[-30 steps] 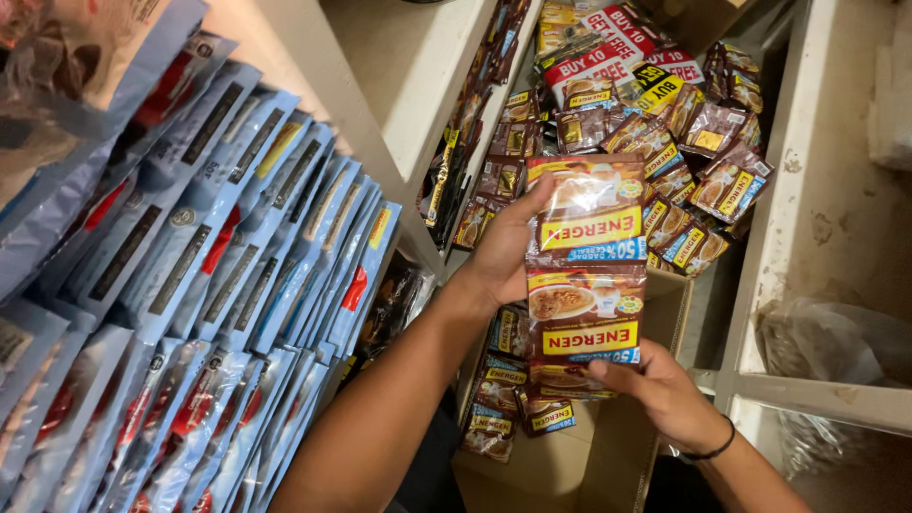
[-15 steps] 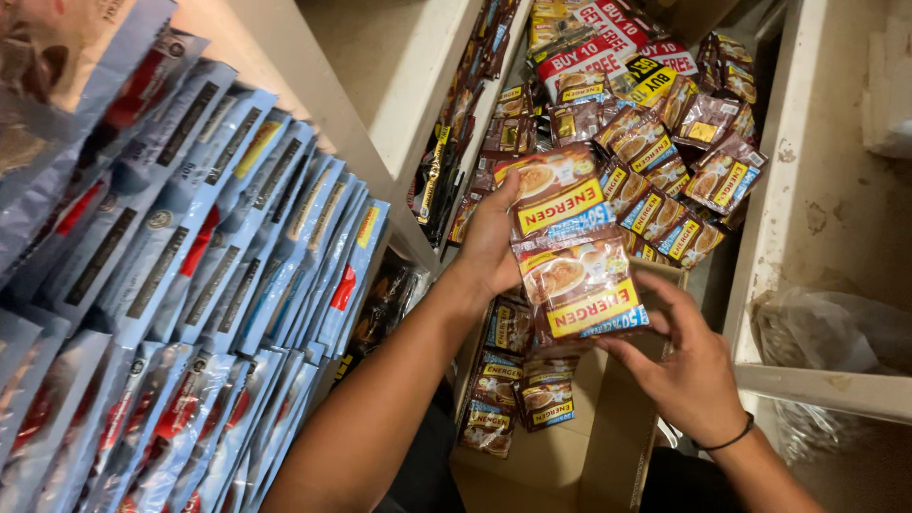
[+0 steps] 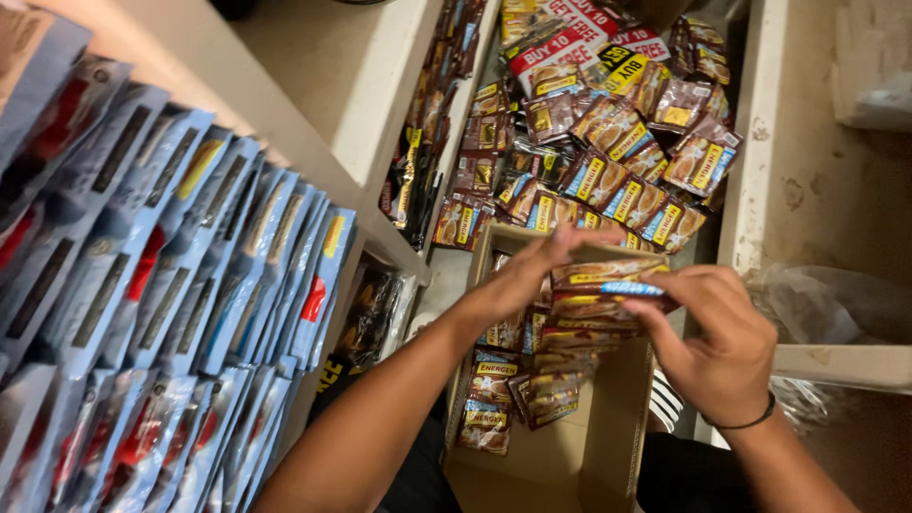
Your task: The person picks up food packets from a pile on the floor and places them into a cardboard box.
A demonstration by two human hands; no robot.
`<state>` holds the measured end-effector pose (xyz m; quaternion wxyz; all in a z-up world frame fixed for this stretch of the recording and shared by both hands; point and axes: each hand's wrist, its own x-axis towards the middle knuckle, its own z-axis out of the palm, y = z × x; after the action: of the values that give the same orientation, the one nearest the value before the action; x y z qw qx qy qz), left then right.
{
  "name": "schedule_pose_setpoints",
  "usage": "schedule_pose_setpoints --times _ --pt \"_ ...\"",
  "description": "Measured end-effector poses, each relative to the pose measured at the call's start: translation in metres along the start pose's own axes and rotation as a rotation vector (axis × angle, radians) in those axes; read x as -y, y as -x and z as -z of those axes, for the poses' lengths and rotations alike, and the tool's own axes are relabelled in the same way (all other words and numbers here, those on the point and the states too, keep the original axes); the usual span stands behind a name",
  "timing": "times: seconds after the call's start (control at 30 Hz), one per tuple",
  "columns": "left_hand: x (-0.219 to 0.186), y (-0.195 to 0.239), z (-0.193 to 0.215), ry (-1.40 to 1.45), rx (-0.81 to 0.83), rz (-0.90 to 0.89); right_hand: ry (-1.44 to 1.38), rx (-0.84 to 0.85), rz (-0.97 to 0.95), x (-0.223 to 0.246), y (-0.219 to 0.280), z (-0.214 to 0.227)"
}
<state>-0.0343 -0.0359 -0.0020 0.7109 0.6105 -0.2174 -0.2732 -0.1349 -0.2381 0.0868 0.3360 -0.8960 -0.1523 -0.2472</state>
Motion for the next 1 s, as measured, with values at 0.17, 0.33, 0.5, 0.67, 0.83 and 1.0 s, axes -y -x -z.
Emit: schedule_pose_setpoints --times 0.17,0.33,0.5,0.67,0.83,1.0 --pt "-0.005 0.002 -0.013 0.024 0.17 -0.311 -0.088 -0.079 -0.056 -0.012 0.004 0.002" --pt "-0.011 0.008 -0.031 -0.337 -0.023 -0.36 -0.244 -0.153 -0.201 -0.024 0.013 -0.005" --pt "-0.01 0.014 -0.04 -0.256 -0.068 -0.146 -0.117 -0.096 -0.272 -0.022 0.011 -0.004" --pt "0.005 0.001 -0.042 0.111 -0.1 -0.127 -0.323 0.069 -0.367 -0.04 0.004 -0.014" --pt "0.012 -0.006 -0.028 0.216 -0.262 -0.19 -0.461 0.395 -0.459 -0.061 0.02 -0.045" --pt "0.004 -0.005 -0.017 0.195 -0.275 -0.217 -0.694 0.428 -0.661 -0.064 0.021 -0.056"
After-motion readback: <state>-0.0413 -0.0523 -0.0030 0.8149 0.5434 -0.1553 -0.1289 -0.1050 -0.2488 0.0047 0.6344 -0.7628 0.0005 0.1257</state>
